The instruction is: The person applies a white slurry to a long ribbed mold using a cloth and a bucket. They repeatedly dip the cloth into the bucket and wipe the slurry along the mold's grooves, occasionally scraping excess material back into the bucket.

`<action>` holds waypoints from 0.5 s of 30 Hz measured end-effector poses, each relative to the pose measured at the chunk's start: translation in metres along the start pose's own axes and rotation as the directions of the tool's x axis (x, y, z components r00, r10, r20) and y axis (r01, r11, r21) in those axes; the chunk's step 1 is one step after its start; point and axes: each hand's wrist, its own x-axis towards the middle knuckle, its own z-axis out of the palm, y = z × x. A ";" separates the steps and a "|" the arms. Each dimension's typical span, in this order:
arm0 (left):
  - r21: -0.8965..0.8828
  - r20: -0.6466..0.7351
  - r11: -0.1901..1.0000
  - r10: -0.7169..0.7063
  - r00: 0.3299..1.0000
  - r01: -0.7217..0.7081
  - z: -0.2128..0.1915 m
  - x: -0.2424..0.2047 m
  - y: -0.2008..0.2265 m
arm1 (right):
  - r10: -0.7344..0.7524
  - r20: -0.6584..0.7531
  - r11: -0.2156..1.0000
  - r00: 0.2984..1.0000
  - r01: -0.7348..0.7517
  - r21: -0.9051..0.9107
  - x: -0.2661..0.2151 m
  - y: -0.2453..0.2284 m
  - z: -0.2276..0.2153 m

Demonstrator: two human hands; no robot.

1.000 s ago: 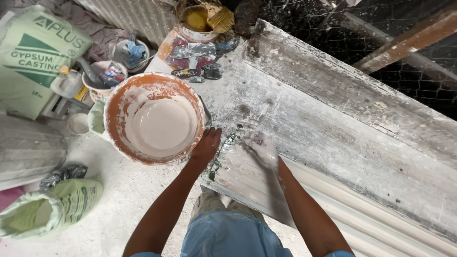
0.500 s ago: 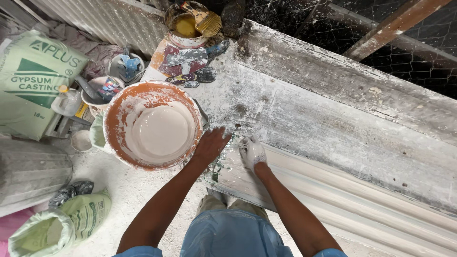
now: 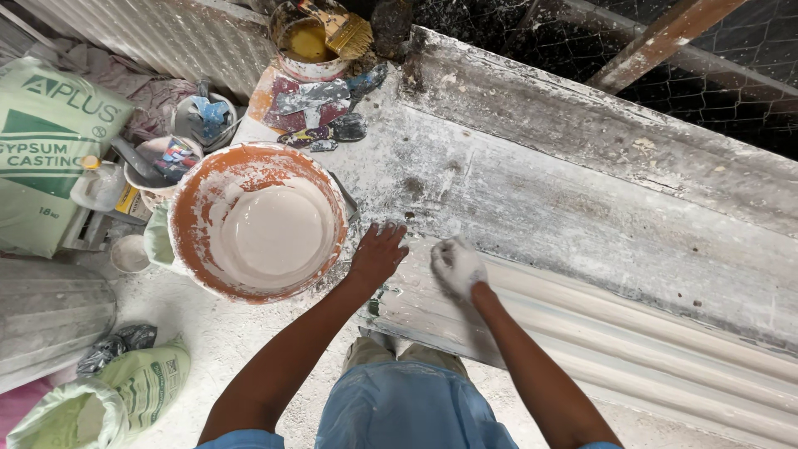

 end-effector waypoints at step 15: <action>0.096 0.016 0.995 0.007 1.000 -0.008 -0.048 0.017 0.039 | 0.015 0.134 0.904 0.991 0.044 -0.425 -0.040 0.003 -0.036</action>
